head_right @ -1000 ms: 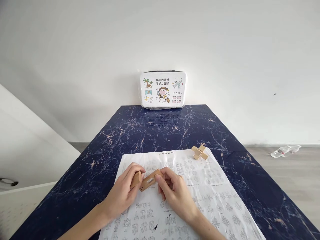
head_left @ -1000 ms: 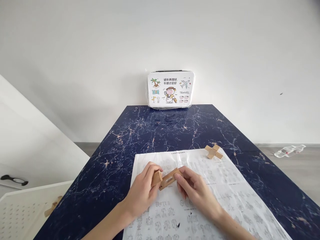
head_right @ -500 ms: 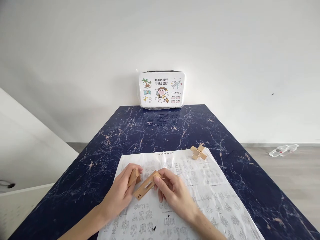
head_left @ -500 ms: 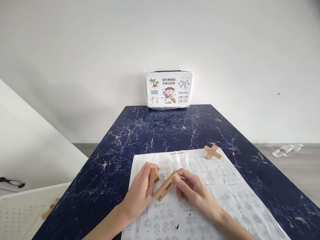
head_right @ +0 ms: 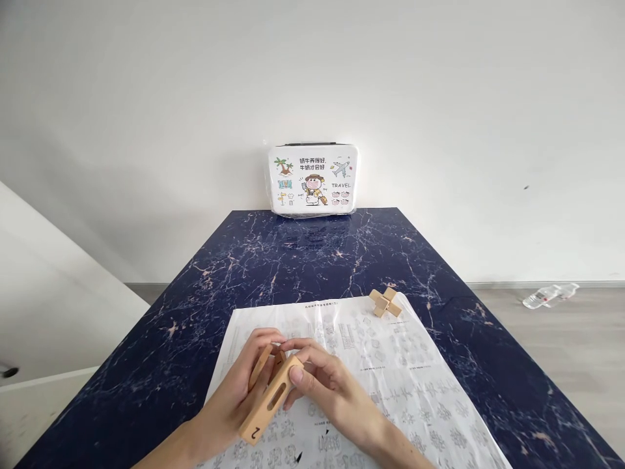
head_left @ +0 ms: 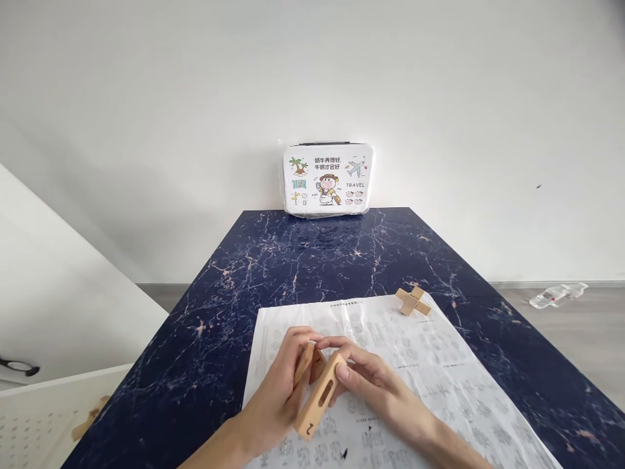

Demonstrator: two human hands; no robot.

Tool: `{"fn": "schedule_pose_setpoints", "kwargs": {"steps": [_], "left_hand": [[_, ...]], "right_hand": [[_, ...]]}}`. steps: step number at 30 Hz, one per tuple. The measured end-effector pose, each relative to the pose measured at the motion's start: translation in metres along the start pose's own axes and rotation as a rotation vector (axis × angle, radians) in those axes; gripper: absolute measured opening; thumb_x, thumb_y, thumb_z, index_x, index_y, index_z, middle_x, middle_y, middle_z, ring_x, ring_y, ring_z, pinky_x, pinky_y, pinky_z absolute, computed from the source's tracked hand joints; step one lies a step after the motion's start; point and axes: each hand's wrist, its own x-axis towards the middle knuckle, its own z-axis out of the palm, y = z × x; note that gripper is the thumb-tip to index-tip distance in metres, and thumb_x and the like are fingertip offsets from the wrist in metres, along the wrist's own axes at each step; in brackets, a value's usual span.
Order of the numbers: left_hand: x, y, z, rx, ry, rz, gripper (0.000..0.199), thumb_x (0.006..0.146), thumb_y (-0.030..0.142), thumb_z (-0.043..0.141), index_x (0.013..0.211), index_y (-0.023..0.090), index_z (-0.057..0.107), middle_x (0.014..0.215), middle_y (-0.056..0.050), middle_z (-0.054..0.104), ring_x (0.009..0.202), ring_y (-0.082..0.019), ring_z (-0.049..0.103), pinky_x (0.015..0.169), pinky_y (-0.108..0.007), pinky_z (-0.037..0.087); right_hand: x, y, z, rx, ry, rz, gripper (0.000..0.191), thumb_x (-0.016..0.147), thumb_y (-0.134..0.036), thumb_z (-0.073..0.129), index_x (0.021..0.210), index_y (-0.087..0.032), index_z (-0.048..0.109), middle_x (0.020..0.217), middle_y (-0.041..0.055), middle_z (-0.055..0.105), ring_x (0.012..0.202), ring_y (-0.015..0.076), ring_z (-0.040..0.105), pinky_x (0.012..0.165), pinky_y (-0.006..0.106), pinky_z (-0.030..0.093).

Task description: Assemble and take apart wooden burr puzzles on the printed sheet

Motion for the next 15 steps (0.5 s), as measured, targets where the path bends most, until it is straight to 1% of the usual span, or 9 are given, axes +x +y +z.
{"fn": "schedule_pose_setpoints", "kwargs": {"steps": [2,4,6,9,12,15], "left_hand": [[0.0,0.001,0.0,0.04,-0.003,0.025,0.023,0.109,0.035,0.044,0.131,0.032,0.05,0.129,-0.009,0.051,0.106,-0.022,0.064,0.087,-0.038,0.062],[0.0,0.003,-0.001,0.085,0.001,0.04,0.023,0.11,0.032,0.04,0.13,0.031,0.05,0.129,-0.009,0.052,0.113,-0.023,0.062,0.096,-0.041,0.059],[0.0,0.006,-0.002,0.076,-0.02,0.044,0.022,0.111,0.031,0.037,0.129,0.031,0.049,0.126,-0.01,0.053,0.108,-0.023,0.062,0.094,-0.041,0.059],[0.0,0.011,-0.003,0.021,-0.052,0.04,0.021,0.111,0.035,0.038,0.127,0.029,0.05,0.122,-0.01,0.055,0.102,-0.023,0.062,0.09,-0.041,0.058],[0.0,0.012,-0.002,-0.037,-0.054,-0.055,0.024,0.111,0.041,0.038,0.127,0.027,0.049,0.113,-0.009,0.059,0.094,-0.022,0.063,0.083,-0.039,0.056],[0.001,0.009,0.0,-0.08,-0.024,-0.151,0.029,0.112,0.046,0.032,0.126,0.026,0.048,0.104,-0.006,0.063,0.085,-0.019,0.064,0.078,-0.035,0.052]], "right_hand": [[-0.001,0.003,0.0,0.052,-0.01,0.029,0.03,0.097,-0.053,0.068,0.093,-0.024,0.073,0.137,0.0075,0.055,0.109,0.0235,0.063,0.101,0.043,0.053],[-0.001,0.006,0.0,0.126,-0.021,0.056,0.026,0.097,-0.05,0.07,0.093,-0.024,0.074,0.139,0.0063,0.055,0.115,0.0245,0.062,0.105,0.043,0.049],[-0.001,0.007,0.0,0.192,-0.026,0.064,0.024,0.098,-0.047,0.069,0.094,-0.024,0.075,0.135,0.0062,0.058,0.115,0.0242,0.063,0.106,0.042,0.048],[0.0,0.006,0.001,0.229,-0.028,0.045,0.025,0.099,-0.046,0.067,0.092,-0.023,0.075,0.12,0.007,0.064,0.104,0.0225,0.064,0.1,0.039,0.049],[0.001,0.005,-0.002,0.245,-0.007,0.024,0.026,0.1,-0.045,0.067,0.091,-0.022,0.074,0.101,0.0064,0.067,0.09,0.0205,0.063,0.09,0.036,0.049],[0.0,0.006,-0.006,0.281,0.058,0.02,0.027,0.099,-0.045,0.068,0.089,-0.02,0.073,0.088,0.0046,0.063,0.083,0.0183,0.058,0.084,0.033,0.047]]}}
